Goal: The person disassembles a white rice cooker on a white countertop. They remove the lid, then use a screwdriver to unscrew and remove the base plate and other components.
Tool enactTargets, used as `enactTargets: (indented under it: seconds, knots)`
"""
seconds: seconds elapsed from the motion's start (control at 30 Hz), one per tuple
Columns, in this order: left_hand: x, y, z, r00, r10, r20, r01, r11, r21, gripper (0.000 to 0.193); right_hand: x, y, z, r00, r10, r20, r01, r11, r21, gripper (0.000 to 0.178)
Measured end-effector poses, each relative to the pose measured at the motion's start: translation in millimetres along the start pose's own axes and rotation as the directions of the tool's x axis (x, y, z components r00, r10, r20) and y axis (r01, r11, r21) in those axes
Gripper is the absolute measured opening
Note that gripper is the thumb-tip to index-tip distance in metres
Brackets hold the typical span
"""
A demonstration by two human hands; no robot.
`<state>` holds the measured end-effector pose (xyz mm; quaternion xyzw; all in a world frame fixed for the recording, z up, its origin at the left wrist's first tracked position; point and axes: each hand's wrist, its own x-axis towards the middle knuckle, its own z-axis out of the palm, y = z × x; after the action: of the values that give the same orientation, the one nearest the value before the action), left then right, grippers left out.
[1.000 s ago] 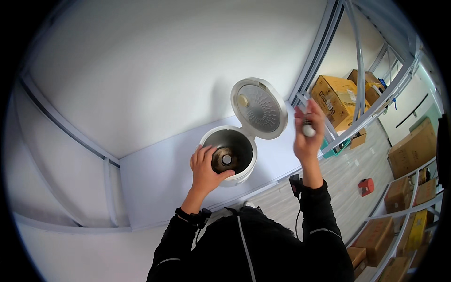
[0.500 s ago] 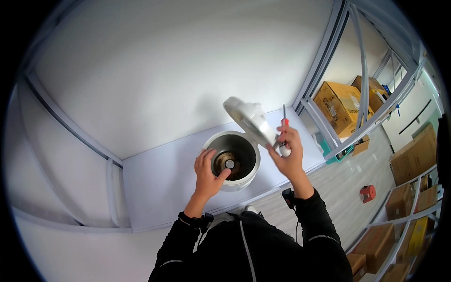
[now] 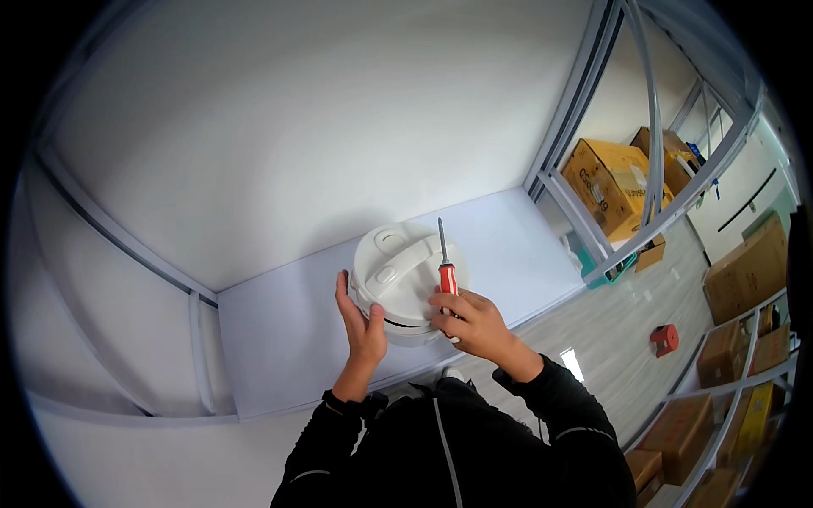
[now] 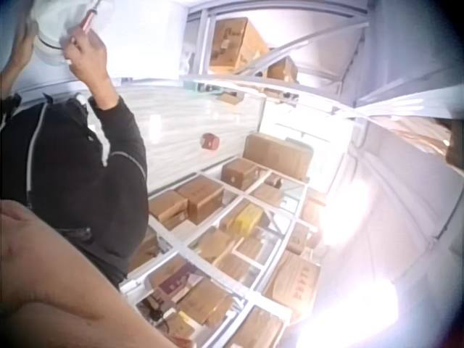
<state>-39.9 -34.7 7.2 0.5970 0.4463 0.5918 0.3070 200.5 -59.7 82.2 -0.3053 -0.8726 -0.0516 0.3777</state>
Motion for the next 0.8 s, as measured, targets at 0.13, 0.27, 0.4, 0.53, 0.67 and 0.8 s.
enactTargets:
  seconds: [0.13,0.27,0.4,0.53,0.67,0.8]
  knots:
    - [-5.9,-1.7,-7.4,1.000,-0.018,0.022,0.017,0.999,0.044,0.084,1.7,-3.0,-0.6,0.999,-0.005,0.034,0.004,0.999,0.033,0.040]
    - [-9.7,2.6,-12.2,0.997,-0.047,0.069,0.039,0.993,0.110,0.080,-1.1,-2.7,-1.4,0.996,-0.030,0.089,0.024,0.997,0.070,0.030]
    - [-15.1,-5.2,-13.5,0.993,-0.058,0.104,0.035,0.977,0.209,0.079,-7.0,-2.1,-0.8,0.991,-0.018,0.130,0.004,0.994,0.107,0.033]
    - [-16.9,-9.2,-11.4,0.992,-0.057,0.113,0.048,0.995,0.082,0.078,-8.5,0.9,0.2,0.985,0.000,0.173,-0.023,0.991,0.129,0.042]
    - [-17.5,-8.0,0.1,0.998,-0.035,0.057,0.043,0.990,-0.134,0.076,-4.1,-1.6,-0.3,0.985,0.002,0.174,-0.027,0.990,0.140,0.043]
    - [-17.4,-9.9,-7.8,0.995,0.006,0.098,-0.016,0.994,0.105,0.071,-1.5,-4.7,-1.9,0.983,0.029,0.182,-0.045,0.995,0.086,0.043]
